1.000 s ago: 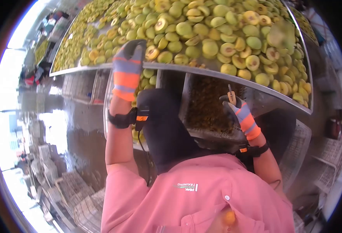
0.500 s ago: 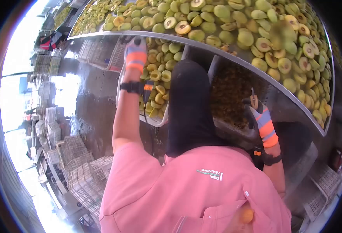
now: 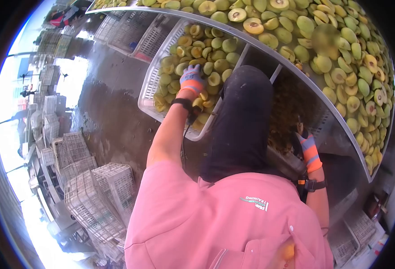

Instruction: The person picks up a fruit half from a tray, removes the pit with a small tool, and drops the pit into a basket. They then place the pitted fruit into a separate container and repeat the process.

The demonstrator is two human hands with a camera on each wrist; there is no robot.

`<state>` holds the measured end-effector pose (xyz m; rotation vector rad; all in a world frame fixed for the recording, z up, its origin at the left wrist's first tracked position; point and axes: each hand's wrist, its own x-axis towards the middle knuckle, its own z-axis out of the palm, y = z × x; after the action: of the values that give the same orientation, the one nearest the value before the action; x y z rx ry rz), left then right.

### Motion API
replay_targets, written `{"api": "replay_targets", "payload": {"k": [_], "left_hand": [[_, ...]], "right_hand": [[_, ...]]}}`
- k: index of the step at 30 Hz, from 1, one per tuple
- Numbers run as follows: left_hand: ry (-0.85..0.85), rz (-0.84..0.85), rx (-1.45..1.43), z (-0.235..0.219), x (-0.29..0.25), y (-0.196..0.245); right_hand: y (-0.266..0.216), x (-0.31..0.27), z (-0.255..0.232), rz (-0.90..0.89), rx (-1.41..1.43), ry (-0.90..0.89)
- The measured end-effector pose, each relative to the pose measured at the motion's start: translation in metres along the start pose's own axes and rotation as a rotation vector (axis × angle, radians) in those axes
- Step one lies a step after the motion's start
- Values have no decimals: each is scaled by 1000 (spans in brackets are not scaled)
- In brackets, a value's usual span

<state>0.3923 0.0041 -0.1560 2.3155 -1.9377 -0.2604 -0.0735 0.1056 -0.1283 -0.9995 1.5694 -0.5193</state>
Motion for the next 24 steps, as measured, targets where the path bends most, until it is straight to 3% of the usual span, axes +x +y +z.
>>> {"api": "replay_targets", "payload": {"k": [2,4,6,8,11,14,15,18,22,24], "left_hand": [[235,-118,-312,7,-14,-23],[405,-275,-750,22,-27,-69],[435,-646,-1283,4,-53,-91],[454,-872,-1372,9,-66,-139],[270,-790,-1216,7,-83,-155],[113,-736,-176,11,-89,-142],[177,-706,11,8,-88,-127],[139,-596,-59,-21,-65,-95],[327,-418,51,-10,12,-106],[189,-396,35,-11,47,-109]], "right_hand": [[5,4,-4,137,-54,33],[7,3,-5,144,-41,17],[4,2,-3,138,-41,7],[-3,-2,3,123,-55,14],[12,1,5,-65,-79,36],[-4,-3,-1,205,-174,1],[-2,-2,-1,175,-148,-11],[6,0,-6,118,-127,-46],[19,1,-7,200,-124,6],[22,0,-6,235,-76,32]]}}
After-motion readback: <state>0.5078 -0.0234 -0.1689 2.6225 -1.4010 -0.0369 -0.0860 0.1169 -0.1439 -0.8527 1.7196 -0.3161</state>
